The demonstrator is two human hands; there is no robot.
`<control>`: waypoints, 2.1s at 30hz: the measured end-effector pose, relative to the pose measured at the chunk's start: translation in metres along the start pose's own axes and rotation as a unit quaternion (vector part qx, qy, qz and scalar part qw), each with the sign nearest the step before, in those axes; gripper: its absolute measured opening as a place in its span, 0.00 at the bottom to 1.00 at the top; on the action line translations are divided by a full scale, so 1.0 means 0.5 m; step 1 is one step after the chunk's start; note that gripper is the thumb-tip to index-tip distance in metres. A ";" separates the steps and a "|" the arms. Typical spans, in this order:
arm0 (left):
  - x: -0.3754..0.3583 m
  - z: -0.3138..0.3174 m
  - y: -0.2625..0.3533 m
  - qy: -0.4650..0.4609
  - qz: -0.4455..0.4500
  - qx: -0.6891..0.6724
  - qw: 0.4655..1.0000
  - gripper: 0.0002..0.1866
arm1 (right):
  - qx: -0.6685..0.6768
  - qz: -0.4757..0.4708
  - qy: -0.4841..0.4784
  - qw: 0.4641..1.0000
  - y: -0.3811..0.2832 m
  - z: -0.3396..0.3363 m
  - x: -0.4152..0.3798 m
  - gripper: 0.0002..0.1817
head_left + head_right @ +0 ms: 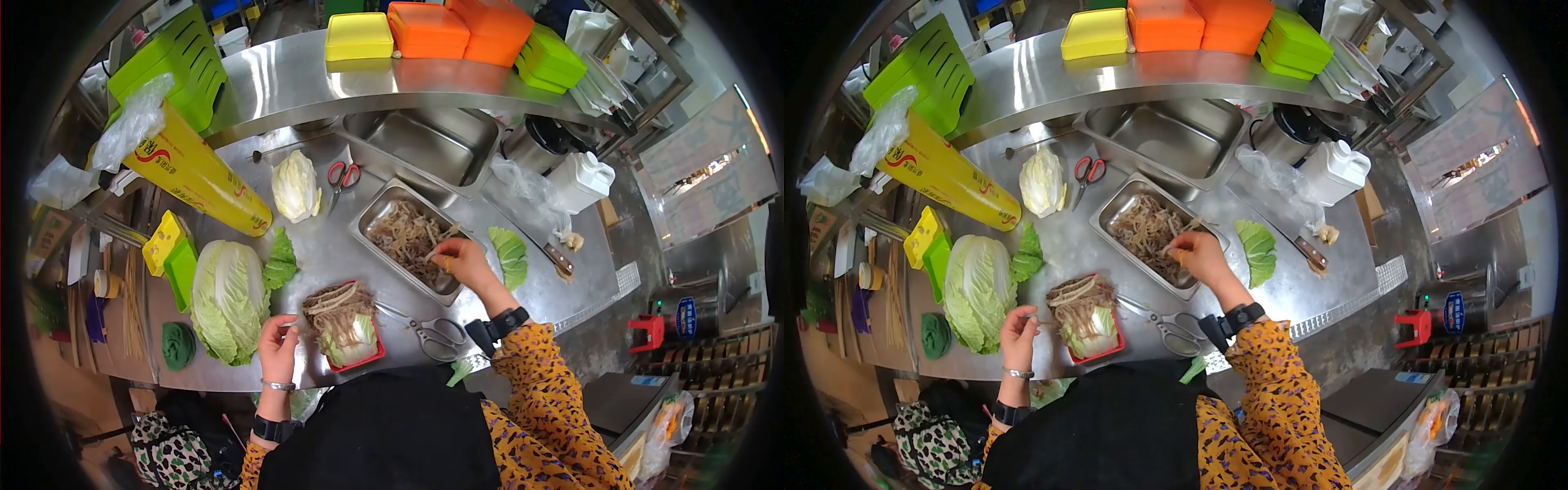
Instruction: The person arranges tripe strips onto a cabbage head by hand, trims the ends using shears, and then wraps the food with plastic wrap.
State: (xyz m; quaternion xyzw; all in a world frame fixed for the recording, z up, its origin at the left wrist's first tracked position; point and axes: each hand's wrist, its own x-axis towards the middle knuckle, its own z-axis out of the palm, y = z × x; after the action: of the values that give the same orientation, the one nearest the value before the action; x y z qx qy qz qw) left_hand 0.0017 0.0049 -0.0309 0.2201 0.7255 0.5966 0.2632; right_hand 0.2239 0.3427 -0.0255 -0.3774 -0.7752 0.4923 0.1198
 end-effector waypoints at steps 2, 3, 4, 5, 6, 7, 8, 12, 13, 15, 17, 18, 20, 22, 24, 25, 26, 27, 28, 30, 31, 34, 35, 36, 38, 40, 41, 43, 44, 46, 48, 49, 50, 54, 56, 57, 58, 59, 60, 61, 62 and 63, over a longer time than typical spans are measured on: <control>0.003 0.009 0.030 -0.005 -0.019 -0.023 1.000 0.09 | 0.081 -0.003 -0.015 0.997 -0.040 -0.036 0.001 0.06; 0.005 0.018 0.048 -0.011 -0.011 -0.034 0.999 0.09 | 0.164 -0.006 -0.031 0.986 -0.066 -0.054 0.000 0.05; 0.010 0.028 0.063 -0.017 -0.003 -0.045 0.999 0.08 | 0.161 -0.002 -0.032 0.986 -0.088 -0.068 0.001 0.06; 0.018 0.038 0.074 -0.015 0.000 -0.047 0.999 0.08 | 0.159 -0.005 -0.032 0.987 -0.111 -0.081 0.000 0.06; 0.026 0.049 0.086 -0.039 0.000 -0.046 0.998 0.08 | 0.173 -0.011 -0.037 0.984 -0.138 -0.093 -0.003 0.06; 0.035 0.057 0.095 -0.062 0.001 -0.044 0.997 0.08 | 0.188 -0.017 -0.041 0.981 -0.165 -0.103 -0.006 0.07; 0.050 0.067 0.086 -0.082 0.027 -0.049 0.995 0.11 | 0.193 -0.021 -0.053 0.980 -0.188 -0.110 -0.010 0.08; 0.076 0.148 0.194 -0.136 0.107 -0.038 0.984 0.14 | 0.200 -0.052 -0.106 0.973 -0.282 -0.105 -0.037 0.07; 0.074 0.169 0.234 -0.148 0.114 -0.039 0.982 0.14 | 0.197 -0.050 -0.123 0.971 -0.305 -0.094 -0.050 0.06; 0.069 0.204 0.287 -0.188 0.123 -0.051 0.973 0.18 | 0.196 -0.050 -0.148 0.968 -0.317 -0.056 -0.061 0.06; 0.073 0.219 0.285 -0.191 0.122 -0.032 0.974 0.17 | 0.246 -0.057 -0.193 0.948 -0.311 -0.013 -0.067 0.05; 0.073 0.218 0.278 -0.202 0.124 -0.016 0.971 0.16 | 0.231 -0.047 -0.212 0.948 -0.305 0.002 -0.066 0.07; 0.073 0.193 0.263 -0.174 0.131 0.015 0.976 0.13 | 0.246 -0.051 -0.238 0.938 -0.290 0.020 -0.065 0.09; 0.068 0.161 0.265 -0.148 0.144 0.058 0.977 0.09 | 0.252 -0.052 -0.271 0.928 -0.272 0.033 -0.068 0.14; 0.065 0.131 0.245 -0.149 0.148 0.073 0.975 0.10 | 0.254 -0.052 -0.287 0.922 -0.251 0.049 -0.069 0.15; 0.060 0.118 0.236 -0.151 0.155 0.085 0.973 0.10 | 0.252 -0.054 -0.300 0.918 -0.240 0.059 -0.070 0.15; 0.053 0.110 0.227 -0.147 0.156 0.084 0.973 0.10 | 0.266 -0.044 -0.304 0.914 -0.228 0.070 -0.070 0.14; 0.046 0.102 0.216 -0.145 0.151 0.086 0.974 0.10 | 0.269 -0.042 -0.308 0.912 -0.219 0.078 -0.072 0.14; 0.039 0.094 0.201 -0.146 0.108 0.049 0.982 0.10 | 0.267 -0.024 -0.309 0.913 -0.210 0.085 -0.073 0.13; 0.023 0.077 0.172 -0.144 0.063 0.012 0.988 0.10 | 0.266 -0.003 -0.313 0.912 -0.199 0.099 -0.080 0.11; 0.013 0.064 0.157 -0.155 0.060 0.042 0.985 0.10 | 0.265 0.003 -0.304 0.915 -0.194 0.106 -0.087 0.10; -0.020 0.032 0.098 -0.159 0.078 0.103 0.979 0.10 | 0.255 0.013 -0.300 0.919 -0.160 0.138 -0.104 0.07; -0.029 0.025 0.078 -0.152 0.102 0.135 0.974 0.10 | 0.247 0.012 -0.301 0.921 -0.144 0.151 -0.108 0.06; -0.032 0.020 0.063 -0.139 0.113 0.146 0.973 0.09 | 0.239 0.002 -0.285 0.928 -0.137 0.166 -0.111 0.05; -0.030 0.015 0.035 -0.108 0.080 0.150 0.980 0.08 | 0.196 -0.031 -0.247 0.948 -0.126 0.194 -0.109 0.05; -0.021 0.016 0.006 -0.054 0.044 0.154 0.986 0.07 | 0.149 -0.087 -0.186 0.967 -0.135 0.214 -0.104 0.06; -0.017 0.021 -0.009 -0.053 0.043 0.153 0.986 0.07 | 0.148 -0.087 -0.187 0.967 -0.138 0.221 -0.100 0.06; -0.010 0.033 -0.036 -0.013 -0.042 0.065 0.997 0.05 | 0.081 -0.159 -0.132 0.975 -0.136 0.235 -0.093 0.07; -0.006 0.038 -0.048 -0.012 -0.042 0.064 0.997 0.05 | 0.081 -0.160 -0.133 0.975 -0.134 0.240 -0.090 0.07; 0.002 0.045 -0.060 0.013 -0.034 0.053 0.998 0.05 | -0.001 -0.187 -0.080 0.979 -0.125 0.248 -0.086 0.06; -0.003 0.044 -0.057 0.025 0.000 0.105 0.994 0.05 | -0.021 -0.221 -0.058 0.973 -0.106 0.265 -0.081 0.05; -0.001 0.054 -0.054 0.035 0.037 0.153 0.987 0.05 | -0.044 -0.253 -0.034 0.966 -0.106 0.259 -0.080 0.05; 0.002 0.051 -0.073 0.027 0.071 0.166 0.983 0.06 | -0.038 -0.239 -0.036 0.970 -0.104 0.256 -0.084 0.04; -0.002 0.040 -0.079 0.005 0.091 0.134 0.987 0.08 | 0.002 -0.184 -0.066 0.981 -0.101 0.241 -0.086 0.04; -0.006 0.031 -0.061 -0.012 0.059 0.107 0.992 0.12 | 0.033 -0.202 -0.050 0.978 -0.114 0.215 -0.088 0.04; -0.007 0.022 -0.059 -0.015 0.061 0.106 0.992 0.12 | 0.031 -0.201 -0.046 0.978 -0.113 0.196 -0.082 0.04; -0.008 0.009 -0.059 -0.009 0.050 0.110 0.993 0.13 | 0.008 -0.187 0.003 0.982 -0.108 0.165 -0.072 0.04; -0.010 -0.002 -0.058 -0.002 0.038 0.115 0.993 0.15 | -0.014 -0.172 0.053 0.983 -0.103 0.134 -0.060 0.04; -0.012 -0.010 -0.051 0.001 0.033 0.109 0.993 0.16 | -0.036 -0.140 0.072 0.987 -0.090 0.108 -0.046 0.04; -0.014 -0.015 -0.046 -0.001 0.036 0.107 0.994 0.16 | -0.057 -0.108 0.093 0.988 -0.071 0.084 -0.027 0.05; -0.016 -0.018 -0.043 0.005 0.021 0.094 0.995 0.16 | -0.082 -0.098 0.112 0.985 -0.049 0.066 -0.010 0.05; -0.018 -0.019 -0.038 0.011 0.006 0.080 0.997 0.15 | -0.107 -0.087 0.132 0.982 -0.026 0.051 0.008 0.06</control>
State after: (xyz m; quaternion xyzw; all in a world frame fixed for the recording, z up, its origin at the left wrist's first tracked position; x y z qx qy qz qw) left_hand 0.0024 -0.0116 -0.0471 0.2386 0.7726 0.5404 0.2329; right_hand 0.2008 0.3253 -0.0279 -0.3804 -0.8307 0.3403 0.2224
